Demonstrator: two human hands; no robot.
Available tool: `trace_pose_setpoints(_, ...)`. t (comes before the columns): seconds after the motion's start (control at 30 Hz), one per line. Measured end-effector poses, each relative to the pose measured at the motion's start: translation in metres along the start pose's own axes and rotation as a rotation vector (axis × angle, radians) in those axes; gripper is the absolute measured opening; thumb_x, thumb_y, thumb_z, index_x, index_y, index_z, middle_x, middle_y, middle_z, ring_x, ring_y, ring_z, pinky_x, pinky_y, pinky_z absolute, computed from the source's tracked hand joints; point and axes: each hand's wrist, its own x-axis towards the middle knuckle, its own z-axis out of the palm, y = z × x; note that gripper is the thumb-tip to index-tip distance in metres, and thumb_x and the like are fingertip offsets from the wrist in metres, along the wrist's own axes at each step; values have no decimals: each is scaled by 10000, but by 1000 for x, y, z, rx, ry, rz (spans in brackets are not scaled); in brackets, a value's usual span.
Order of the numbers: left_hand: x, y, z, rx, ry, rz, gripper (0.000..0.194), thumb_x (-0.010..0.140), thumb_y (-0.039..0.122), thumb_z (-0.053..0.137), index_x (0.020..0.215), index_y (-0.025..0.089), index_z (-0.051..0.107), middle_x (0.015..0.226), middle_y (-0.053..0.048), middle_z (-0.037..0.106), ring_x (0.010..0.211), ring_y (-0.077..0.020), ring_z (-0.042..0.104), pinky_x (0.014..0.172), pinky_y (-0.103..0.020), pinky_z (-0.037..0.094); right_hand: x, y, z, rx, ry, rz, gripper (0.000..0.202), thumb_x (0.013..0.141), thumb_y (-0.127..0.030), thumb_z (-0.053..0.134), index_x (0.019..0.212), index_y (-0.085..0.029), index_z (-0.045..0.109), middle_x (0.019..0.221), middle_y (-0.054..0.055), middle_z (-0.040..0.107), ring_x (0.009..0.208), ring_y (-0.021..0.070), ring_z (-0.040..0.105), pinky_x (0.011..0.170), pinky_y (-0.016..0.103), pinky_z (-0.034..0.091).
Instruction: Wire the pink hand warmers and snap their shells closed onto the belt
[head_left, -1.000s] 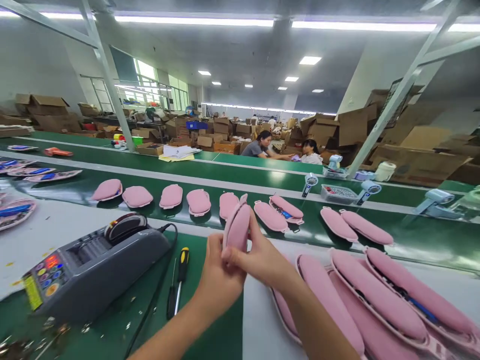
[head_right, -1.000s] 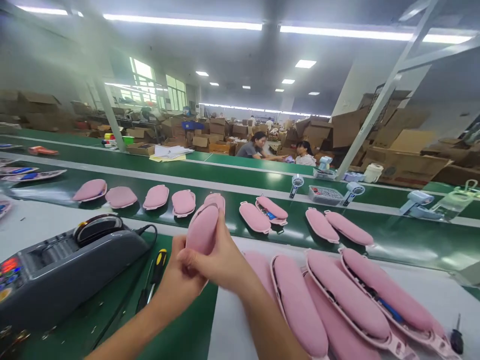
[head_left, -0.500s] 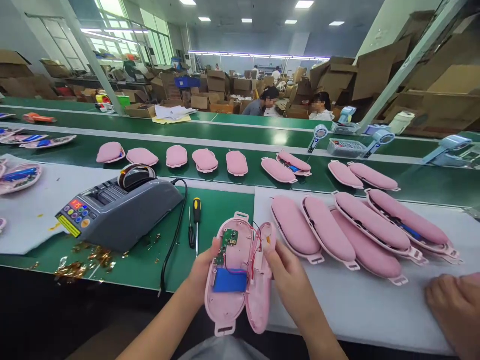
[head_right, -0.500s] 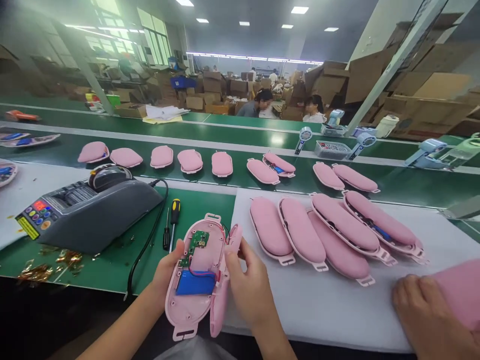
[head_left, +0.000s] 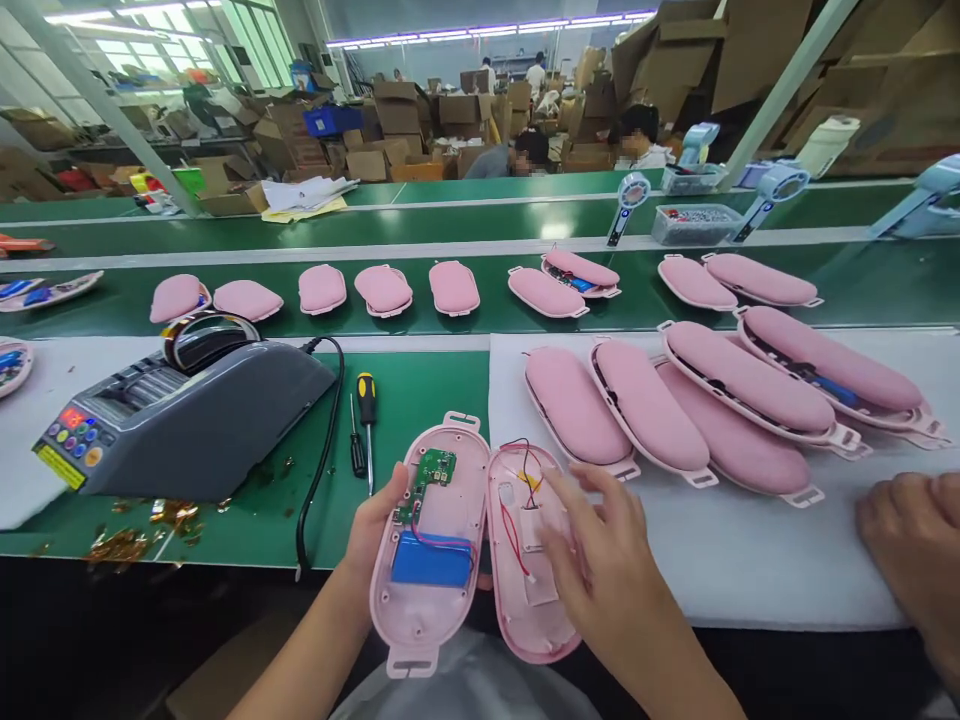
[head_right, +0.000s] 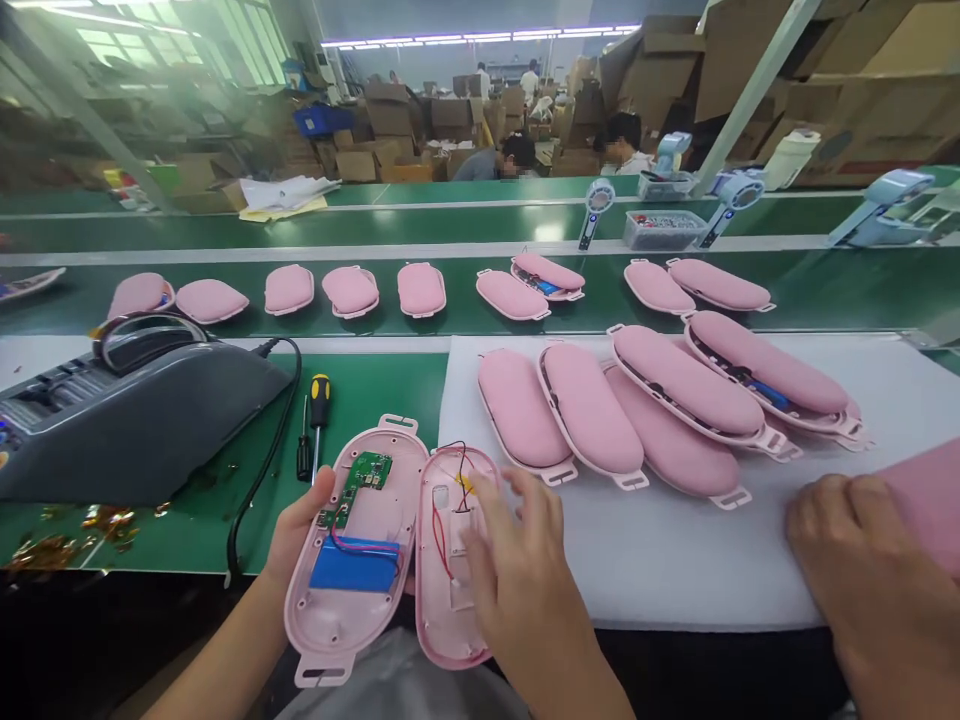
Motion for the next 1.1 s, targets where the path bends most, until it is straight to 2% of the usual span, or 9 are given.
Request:
trace_pose_setpoints(0.17, 5, 1, 5, -10, 139, -19, 599, 808, 626, 502, 1097, 134, 684, 956, -136, 733, 989, -343, 657, 942, -526, 434, -22, -9, 7, 71, -79, -96, 377, 920, -261, 452, 1290, -191, 431, 841, 67, 648, 710, 218, 620, 619, 352, 535)
trace_pose_setpoints(0.3, 8, 1, 8, -35, 145, -21, 556, 809, 599, 524, 1062, 136, 699, 959, -122, 733, 989, -319, 659, 973, -491, 418, -22, -16, 14, 133, -81, -62, 365, 935, -193, 377, 1274, -151, 504, 795, 62, 678, 660, 218, 647, 569, 341, 527)
trace_pose_setpoints(0.37, 9, 1, 9, -26, 143, -28, 564, 812, 602, 518, 1036, 121, 706, 951, -128, 733, 970, -319, 665, 967, -489, 421, -15, -20, 10, 280, -153, 51, 347, 926, -229, 388, 1201, -152, 585, 829, 72, 694, 709, 225, 661, 613, 342, 530)
trace_pose_setpoints(0.47, 11, 2, 11, 10, 140, -39, 606, 803, 623, 516, 1022, 89, 703, 919, -142, 732, 939, -326, 671, 942, -488, 435, 6, -24, -2, 664, -400, 320, 288, 901, -312, 452, 1008, -186, 688, 838, 54, 713, 746, 198, 663, 648, 289, 513)
trace_pose_setpoints(0.57, 13, 3, 13, 39, 142, -40, 626, 767, 623, 568, 1025, 67, 694, 864, -141, 735, 897, -324, 677, 905, -466, 459, 33, -27, -12, 987, -625, 526, 235, 830, -353, 582, 959, -197, 703, 825, 37, 715, 738, 179, 654, 612, 253, 489)
trace_pose_setpoints(0.63, 15, 3, 14, 50, 162, -33, 622, 754, 610, 599, 1052, 70, 682, 852, -136, 735, 855, -312, 682, 862, -450, 480, 50, -28, -14, 963, -590, 497, 201, 803, -336, 620, 930, -211, 711, 825, 30, 710, 745, 174, 643, 624, 258, 479)
trace_pose_setpoints(0.73, 15, 3, 15, 48, 207, -10, 599, 759, 584, 618, 1100, 93, 663, 868, -127, 735, 781, -282, 683, 783, -428, 509, 68, -29, -14, 618, -377, 290, 125, 807, -299, 615, 777, -242, 723, 790, 19, 674, 751, 173, 598, 669, 292, 446)
trace_pose_setpoints(0.8, 14, 2, 15, 47, 240, -3, 584, 751, 578, 633, 1074, 93, 673, 858, -125, 735, 736, -262, 679, 741, -410, 521, 76, -29, -14, 472, -336, 209, 95, 790, -279, 633, 734, -250, 704, 781, 8, 646, 717, 161, 565, 653, 291, 424)
trace_pose_setpoints(1.1, 15, -2, 17, 70, 207, 36, 482, 767, 533, 636, 963, 98, 706, 797, -109, 731, 719, -235, 680, 700, -338, 515, 87, -25, -10, 735, -745, 468, 182, 771, -331, 642, 684, -175, 612, 524, -46, 554, 429, 77, 496, 403, 183, 347)
